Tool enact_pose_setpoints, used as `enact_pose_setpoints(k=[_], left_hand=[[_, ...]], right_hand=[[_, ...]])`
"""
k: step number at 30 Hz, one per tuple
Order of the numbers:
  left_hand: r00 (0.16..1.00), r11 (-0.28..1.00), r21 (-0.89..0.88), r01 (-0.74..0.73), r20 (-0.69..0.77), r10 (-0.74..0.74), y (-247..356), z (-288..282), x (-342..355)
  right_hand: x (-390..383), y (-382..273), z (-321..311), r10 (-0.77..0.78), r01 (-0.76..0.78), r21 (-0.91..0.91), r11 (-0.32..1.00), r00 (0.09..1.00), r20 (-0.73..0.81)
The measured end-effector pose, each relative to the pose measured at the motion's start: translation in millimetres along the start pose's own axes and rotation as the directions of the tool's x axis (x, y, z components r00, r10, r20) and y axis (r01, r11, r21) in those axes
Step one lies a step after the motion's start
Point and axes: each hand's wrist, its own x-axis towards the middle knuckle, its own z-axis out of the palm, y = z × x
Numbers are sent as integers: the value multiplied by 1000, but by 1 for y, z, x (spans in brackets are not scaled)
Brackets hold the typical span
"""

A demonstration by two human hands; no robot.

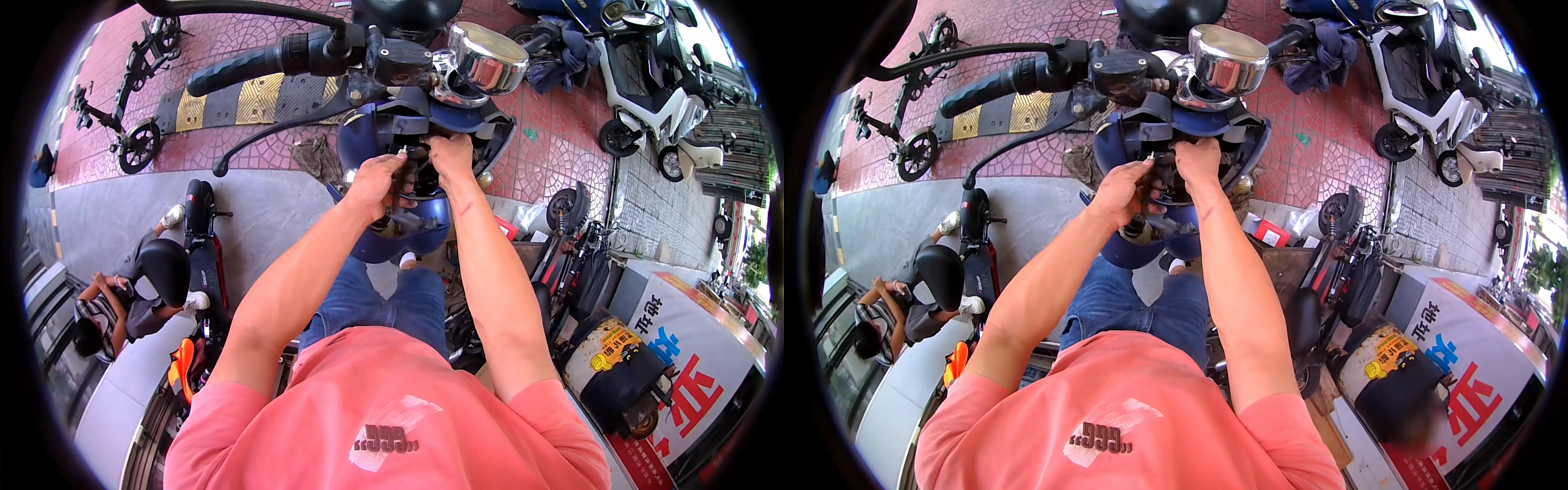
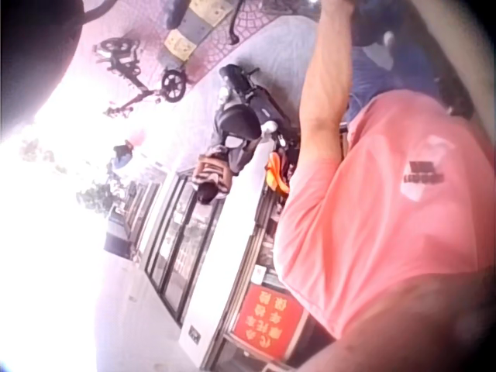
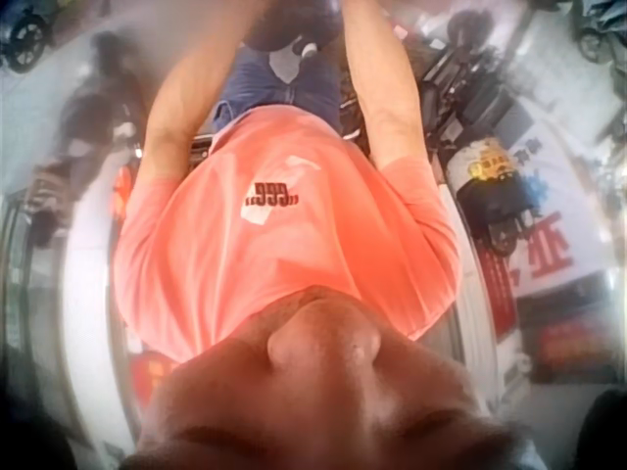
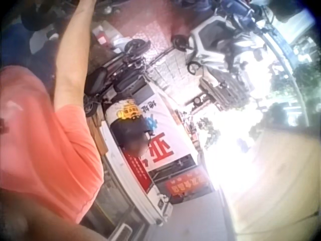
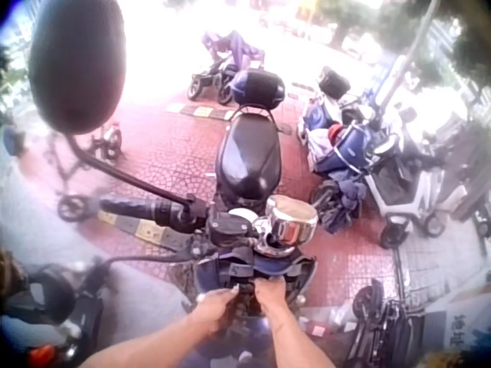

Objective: The person uses a power drill to remove screws from the front body panel of a blue scooter and then pulls the panel off to access the internal wiring.

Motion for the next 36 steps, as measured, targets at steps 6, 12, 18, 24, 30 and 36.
enact_pose_setpoints(k=[6,12,18,24,30,36], left_hand=[[1000,1000,3,12,8,-12,0,0,4],[1000,1000,18,8,-7,-7,-5,-4,5],[999,988,-150,-38,32,44,-25,-1,0],[992,949,-301,-91,61,115,-42,2,0],[987,927,-372,-52,120,104,-41,3,4],[985,924,-376,-68,124,122,-42,1,3]], right_hand=[[2,11,-4,-127,131,81,988,990,-58],[-16,0,-27,-90,82,62,995,987,137],[-6,-8,-18,-366,377,-357,855,925,101],[-22,-31,-18,-303,366,-490,791,930,205],[-24,-8,-26,-524,591,-342,731,807,274],[-17,-49,-19,-80,488,-712,504,848,525]])
